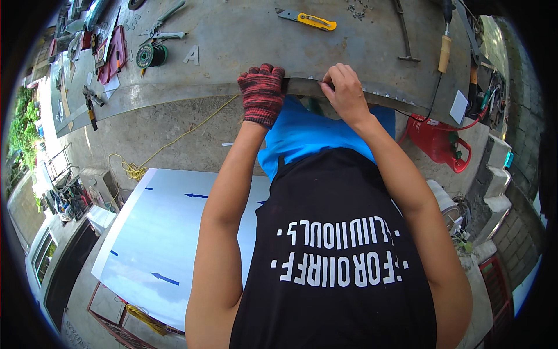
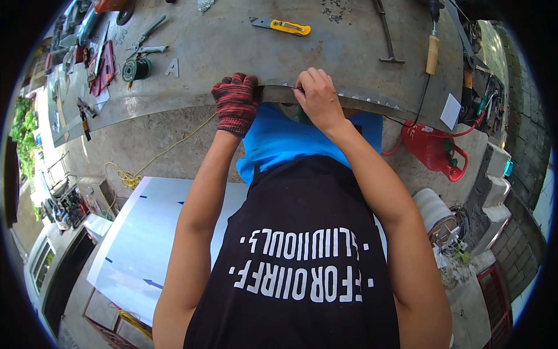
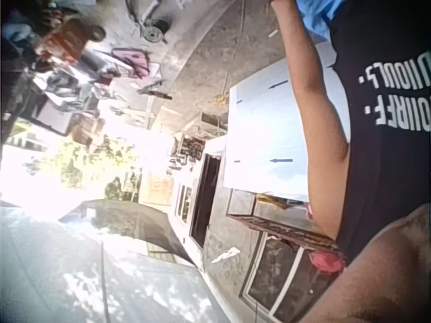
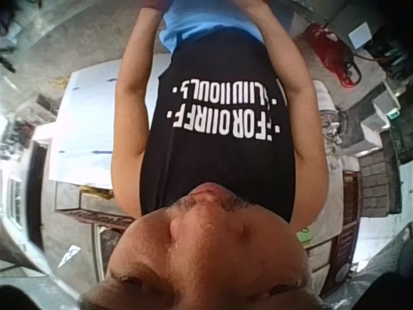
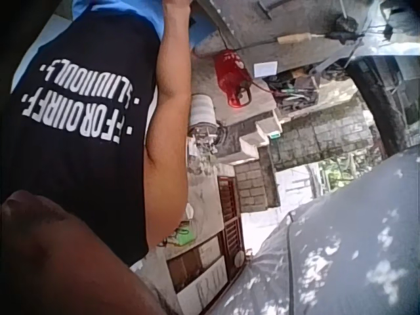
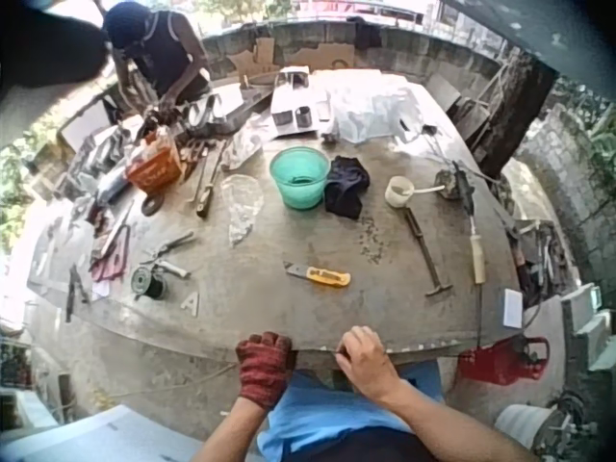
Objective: Soldering a metal strip onto a base to fabricate a channel letter sign component.
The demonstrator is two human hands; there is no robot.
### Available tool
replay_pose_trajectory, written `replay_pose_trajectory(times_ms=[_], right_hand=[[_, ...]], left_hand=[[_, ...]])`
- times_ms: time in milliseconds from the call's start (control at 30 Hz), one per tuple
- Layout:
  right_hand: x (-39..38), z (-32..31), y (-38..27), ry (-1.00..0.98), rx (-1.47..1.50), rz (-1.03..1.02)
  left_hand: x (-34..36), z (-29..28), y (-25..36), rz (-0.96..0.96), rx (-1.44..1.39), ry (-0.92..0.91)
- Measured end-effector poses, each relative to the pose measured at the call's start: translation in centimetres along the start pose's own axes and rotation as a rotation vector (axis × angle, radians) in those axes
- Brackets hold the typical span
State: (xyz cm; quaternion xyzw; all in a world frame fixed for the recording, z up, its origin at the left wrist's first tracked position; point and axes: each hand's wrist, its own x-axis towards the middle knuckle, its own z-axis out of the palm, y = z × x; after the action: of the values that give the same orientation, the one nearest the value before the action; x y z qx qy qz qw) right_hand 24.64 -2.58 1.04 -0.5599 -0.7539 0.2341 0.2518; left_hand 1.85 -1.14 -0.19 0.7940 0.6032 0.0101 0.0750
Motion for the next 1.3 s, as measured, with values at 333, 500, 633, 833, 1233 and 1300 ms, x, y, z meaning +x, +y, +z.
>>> replay_pose_trajectory(times_ms=[333,500,633,833,1233,1300], right_hand=[[0.1,-0.5,0.0,-0.045,0.032,0.029],[0.2,-1.7,-0.4,-0.086,-0.058,0.020],[-0.1,-2.3,0.5,-0.085,-0.065,0.005],[-0.2,-3.5,1.1,-0.131,-0.093,0.015],[-0.9,-4.8,1.9,-0.179,-0.105,0.043],[-0.9,-4.9,2.1,-0.179,-0.096,0.048]], left_hand=[[0.0,0.3,-0.5,0.048,-0.010,0.025],[0.0,0.6,-0.6,0.046,-0.013,0.040],[0.1,0.3,-0.5,0.042,-0.013,0.031],[0.1,0.0,-0.4,0.022,0.005,-0.028],[-0.2,0.7,-0.6,0.042,-0.010,0.078],[-0.1,0.6,-0.6,0.037,-0.018,0.068]])
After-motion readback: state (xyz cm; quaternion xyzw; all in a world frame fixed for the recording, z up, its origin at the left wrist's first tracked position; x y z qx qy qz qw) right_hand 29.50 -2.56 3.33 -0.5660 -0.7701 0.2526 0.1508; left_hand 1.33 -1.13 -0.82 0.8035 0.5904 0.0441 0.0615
